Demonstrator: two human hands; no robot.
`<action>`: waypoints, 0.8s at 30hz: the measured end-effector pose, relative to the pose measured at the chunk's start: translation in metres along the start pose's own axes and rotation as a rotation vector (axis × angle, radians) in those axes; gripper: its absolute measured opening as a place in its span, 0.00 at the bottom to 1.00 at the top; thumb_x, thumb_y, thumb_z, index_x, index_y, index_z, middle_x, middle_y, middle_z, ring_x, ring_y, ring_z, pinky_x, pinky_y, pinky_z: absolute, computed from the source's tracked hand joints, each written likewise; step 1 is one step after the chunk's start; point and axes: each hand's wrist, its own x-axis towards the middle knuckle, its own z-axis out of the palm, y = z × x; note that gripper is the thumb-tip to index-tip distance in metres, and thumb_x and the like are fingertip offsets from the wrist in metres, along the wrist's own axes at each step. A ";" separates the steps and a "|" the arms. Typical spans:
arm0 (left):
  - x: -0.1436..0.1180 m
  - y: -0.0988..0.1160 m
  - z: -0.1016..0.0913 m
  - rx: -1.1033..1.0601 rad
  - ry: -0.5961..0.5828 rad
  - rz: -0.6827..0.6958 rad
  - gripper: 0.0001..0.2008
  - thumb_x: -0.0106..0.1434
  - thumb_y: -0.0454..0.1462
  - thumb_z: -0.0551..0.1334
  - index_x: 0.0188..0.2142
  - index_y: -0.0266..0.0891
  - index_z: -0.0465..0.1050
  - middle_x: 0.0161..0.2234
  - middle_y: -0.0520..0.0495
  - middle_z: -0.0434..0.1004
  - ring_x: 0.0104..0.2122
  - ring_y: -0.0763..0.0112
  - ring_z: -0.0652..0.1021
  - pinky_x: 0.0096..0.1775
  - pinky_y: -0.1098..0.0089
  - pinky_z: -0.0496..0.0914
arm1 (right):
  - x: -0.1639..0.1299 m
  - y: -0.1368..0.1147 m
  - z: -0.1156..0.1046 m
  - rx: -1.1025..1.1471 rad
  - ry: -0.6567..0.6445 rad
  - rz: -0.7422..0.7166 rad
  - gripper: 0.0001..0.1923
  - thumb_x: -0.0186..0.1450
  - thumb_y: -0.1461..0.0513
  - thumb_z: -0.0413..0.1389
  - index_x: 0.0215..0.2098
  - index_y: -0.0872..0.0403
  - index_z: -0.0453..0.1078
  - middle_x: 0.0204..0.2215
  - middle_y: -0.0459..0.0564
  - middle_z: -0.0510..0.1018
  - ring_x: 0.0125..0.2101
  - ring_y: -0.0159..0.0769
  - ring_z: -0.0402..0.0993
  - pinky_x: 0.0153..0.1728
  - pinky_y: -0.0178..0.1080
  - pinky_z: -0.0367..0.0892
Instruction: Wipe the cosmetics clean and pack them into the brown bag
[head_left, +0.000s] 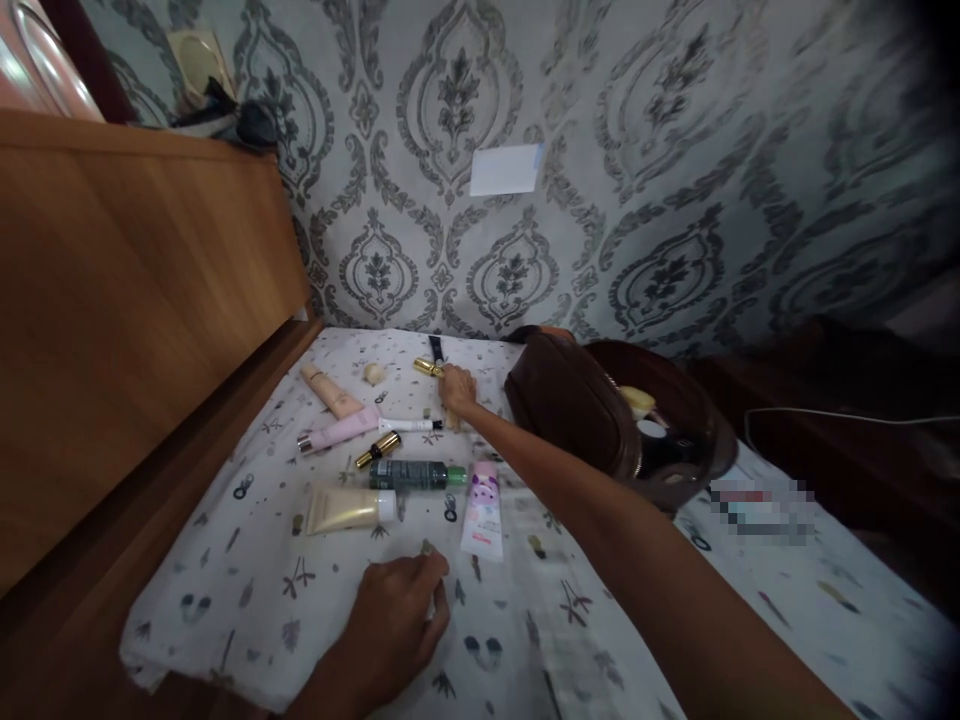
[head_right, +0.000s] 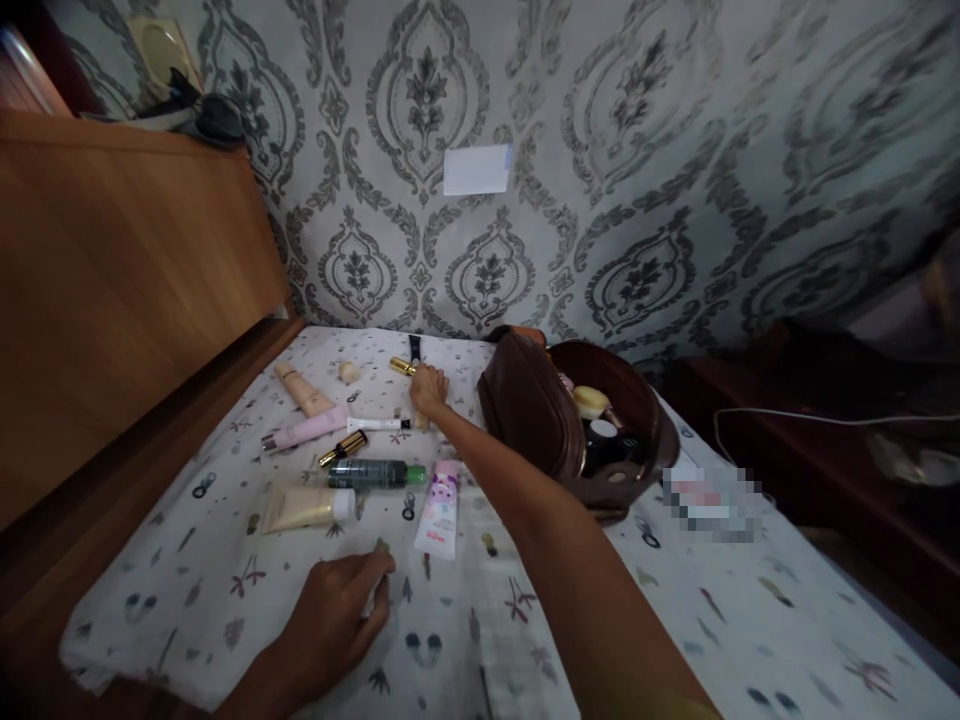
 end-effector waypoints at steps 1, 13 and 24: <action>0.000 0.000 0.000 -0.002 -0.011 -0.004 0.10 0.61 0.28 0.52 0.39 0.43 0.64 0.26 0.51 0.78 0.24 0.64 0.79 0.25 0.66 0.68 | 0.003 0.001 0.002 -0.011 0.001 0.004 0.17 0.70 0.56 0.56 0.53 0.56 0.69 0.52 0.54 0.73 0.50 0.43 0.73 0.50 0.51 0.70; -0.001 -0.002 -0.002 -0.042 0.016 -0.018 0.09 0.62 0.29 0.52 0.39 0.40 0.67 0.29 0.47 0.80 0.25 0.61 0.80 0.26 0.65 0.72 | -0.010 0.008 0.005 0.142 0.164 -0.119 0.10 0.68 0.65 0.51 0.44 0.58 0.71 0.46 0.58 0.76 0.50 0.45 0.67 0.53 0.45 0.58; 0.000 -0.007 -0.017 -0.254 0.291 -0.176 0.07 0.68 0.32 0.54 0.44 0.39 0.68 0.34 0.48 0.80 0.33 0.69 0.81 0.36 0.72 0.73 | -0.129 0.035 -0.048 0.464 0.189 -0.339 0.14 0.70 0.54 0.47 0.39 0.54 0.69 0.31 0.49 0.77 0.30 0.36 0.72 0.32 0.36 0.64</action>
